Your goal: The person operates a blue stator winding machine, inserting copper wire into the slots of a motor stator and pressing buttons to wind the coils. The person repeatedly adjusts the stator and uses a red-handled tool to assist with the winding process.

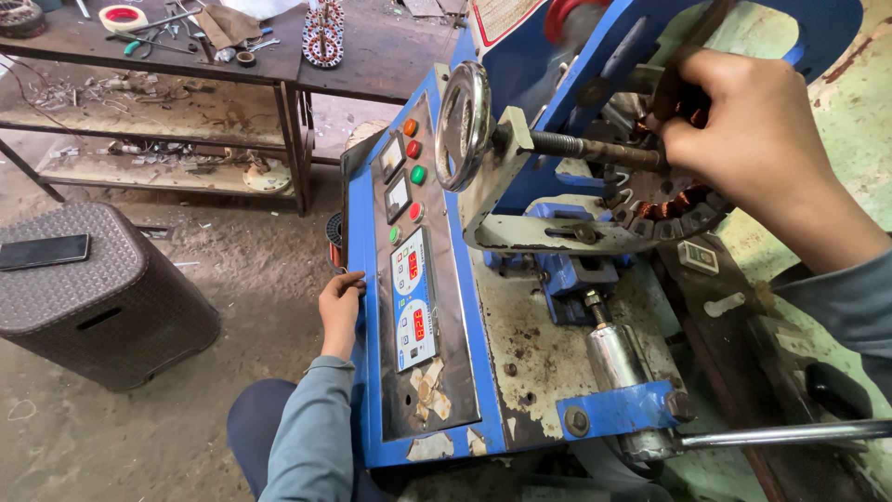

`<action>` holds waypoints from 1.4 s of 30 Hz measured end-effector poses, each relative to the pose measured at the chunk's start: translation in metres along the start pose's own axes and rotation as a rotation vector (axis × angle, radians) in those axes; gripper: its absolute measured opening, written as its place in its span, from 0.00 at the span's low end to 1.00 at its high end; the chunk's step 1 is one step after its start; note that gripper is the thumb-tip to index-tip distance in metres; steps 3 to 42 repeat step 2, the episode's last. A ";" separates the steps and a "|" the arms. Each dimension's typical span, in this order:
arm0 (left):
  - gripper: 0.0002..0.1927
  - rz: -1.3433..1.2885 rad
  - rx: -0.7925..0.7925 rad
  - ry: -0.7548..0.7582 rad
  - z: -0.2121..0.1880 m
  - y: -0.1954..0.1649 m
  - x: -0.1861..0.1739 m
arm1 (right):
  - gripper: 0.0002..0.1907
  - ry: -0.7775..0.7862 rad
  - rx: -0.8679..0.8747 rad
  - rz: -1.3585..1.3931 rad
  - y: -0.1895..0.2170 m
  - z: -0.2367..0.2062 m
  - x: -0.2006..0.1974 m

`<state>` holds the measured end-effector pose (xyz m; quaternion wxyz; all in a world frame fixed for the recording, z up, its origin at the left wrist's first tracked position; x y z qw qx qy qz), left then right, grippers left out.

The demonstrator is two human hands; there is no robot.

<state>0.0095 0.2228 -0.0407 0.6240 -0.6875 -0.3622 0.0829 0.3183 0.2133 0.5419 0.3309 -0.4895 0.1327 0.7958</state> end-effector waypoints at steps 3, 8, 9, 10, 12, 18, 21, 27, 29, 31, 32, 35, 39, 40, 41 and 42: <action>0.17 -0.002 -0.001 0.000 -0.001 0.000 0.000 | 0.15 0.031 0.059 0.010 -0.003 0.001 0.001; 0.17 -0.002 -0.001 0.000 -0.001 0.000 0.000 | 0.15 0.031 0.059 0.010 -0.003 0.001 0.001; 0.17 -0.002 -0.001 0.000 -0.001 0.000 0.000 | 0.15 0.031 0.059 0.010 -0.003 0.001 0.001; 0.17 -0.002 -0.001 0.000 -0.001 0.000 0.000 | 0.15 0.031 0.059 0.010 -0.003 0.001 0.001; 0.17 -0.002 -0.001 0.000 -0.001 0.000 0.000 | 0.15 0.031 0.059 0.010 -0.003 0.001 0.001; 0.17 -0.002 -0.001 0.000 -0.001 0.000 0.000 | 0.15 0.031 0.059 0.010 -0.003 0.001 0.001; 0.17 -0.002 -0.001 0.000 -0.001 0.000 0.000 | 0.15 0.031 0.059 0.010 -0.003 0.001 0.001; 0.17 -0.002 -0.001 0.000 -0.001 0.000 0.000 | 0.15 0.031 0.059 0.010 -0.003 0.001 0.001; 0.17 -0.002 -0.001 0.000 -0.001 0.000 0.000 | 0.15 0.031 0.059 0.010 -0.003 0.001 0.001; 0.17 -0.002 -0.001 0.000 -0.001 0.000 0.000 | 0.15 0.031 0.059 0.010 -0.003 0.001 0.001; 0.17 -0.002 -0.001 0.000 -0.001 0.000 0.000 | 0.15 0.031 0.059 0.010 -0.003 0.001 0.001; 0.17 -0.002 -0.001 0.000 -0.001 0.000 0.000 | 0.15 0.031 0.059 0.010 -0.003 0.001 0.001; 0.17 -0.002 -0.001 0.000 -0.001 0.000 0.000 | 0.15 0.031 0.059 0.010 -0.003 0.001 0.001; 0.17 -0.002 -0.001 0.000 -0.001 0.000 0.000 | 0.15 0.031 0.059 0.010 -0.003 0.001 0.001; 0.17 -0.002 -0.001 0.000 -0.001 0.000 0.000 | 0.15 0.031 0.059 0.010 -0.003 0.001 0.001; 0.17 -0.002 -0.001 0.000 -0.001 0.000 0.000 | 0.15 0.031 0.059 0.010 -0.003 0.001 0.001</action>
Point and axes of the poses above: each hand's wrist, its own z-axis towards the middle knuckle, its own x-axis out of the palm, y = z × x, the point moved 7 cm from there along z, towards the middle knuckle, and after that the axes turned 10 degrees about -x, right-handed, at the moved point
